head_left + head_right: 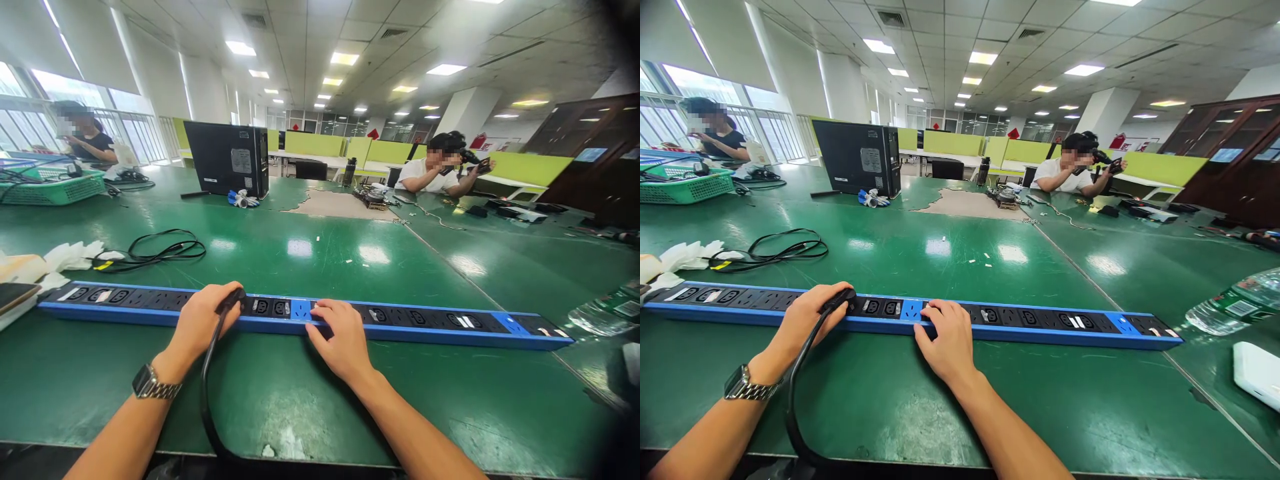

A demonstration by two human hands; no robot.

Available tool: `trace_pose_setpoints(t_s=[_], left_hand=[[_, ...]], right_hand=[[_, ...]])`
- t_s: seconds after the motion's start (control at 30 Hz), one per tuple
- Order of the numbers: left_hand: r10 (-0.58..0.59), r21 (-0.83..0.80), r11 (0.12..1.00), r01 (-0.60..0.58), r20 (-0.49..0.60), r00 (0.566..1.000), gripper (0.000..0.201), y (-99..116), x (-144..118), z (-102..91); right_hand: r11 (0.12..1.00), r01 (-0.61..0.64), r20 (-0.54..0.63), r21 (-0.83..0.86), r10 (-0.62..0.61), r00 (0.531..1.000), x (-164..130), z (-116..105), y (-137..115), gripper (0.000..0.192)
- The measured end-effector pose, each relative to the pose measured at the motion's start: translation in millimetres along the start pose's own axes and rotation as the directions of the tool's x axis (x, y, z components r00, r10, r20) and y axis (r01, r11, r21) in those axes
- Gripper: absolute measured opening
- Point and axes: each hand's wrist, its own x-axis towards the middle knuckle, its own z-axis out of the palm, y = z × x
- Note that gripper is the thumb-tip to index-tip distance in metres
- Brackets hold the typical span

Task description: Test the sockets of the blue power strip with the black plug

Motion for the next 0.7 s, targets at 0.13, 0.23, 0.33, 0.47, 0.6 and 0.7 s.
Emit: trace_pose_setpoints(t_s=[0.13,0.23,0.33,0.47,0.6,0.7], left_hand=[[0.068,-0.032,0.997,-0.067,0.046,0.997,0.030,-2,-2,-0.9],[0.093,-0.068,0.994,-0.089,0.046,0.995,0.032,-8,-6,0.7],[0.110,-0.069,0.992,-0.109,0.017,0.994,0.035,-14,-12,2.2],[0.119,-0.060,0.991,-0.117,0.019,0.993,0.037,-15,-15,2.3],[0.143,-0.057,0.988,-0.143,-0.005,0.990,0.046,-15,-15,2.1],[0.163,-0.050,0.985,-0.164,-0.020,0.986,0.050,-16,-15,3.9]], right_hand=[[1.000,-0.005,0.011,0.019,0.005,1.000,0,-1,0,0.016],[1.000,-0.006,0.010,0.025,0.006,1.000,0,-2,0,0.015],[1.000,-0.003,0.004,0.024,0.003,1.000,0,-2,0,0.015],[1.000,-0.005,0.000,0.018,0.005,1.000,0,-1,-1,0.015],[1.000,-0.003,-0.002,0.021,0.003,1.000,0,-1,-1,0.015],[1.000,-0.001,-0.014,0.021,0.001,1.000,0,-1,-1,0.015]])
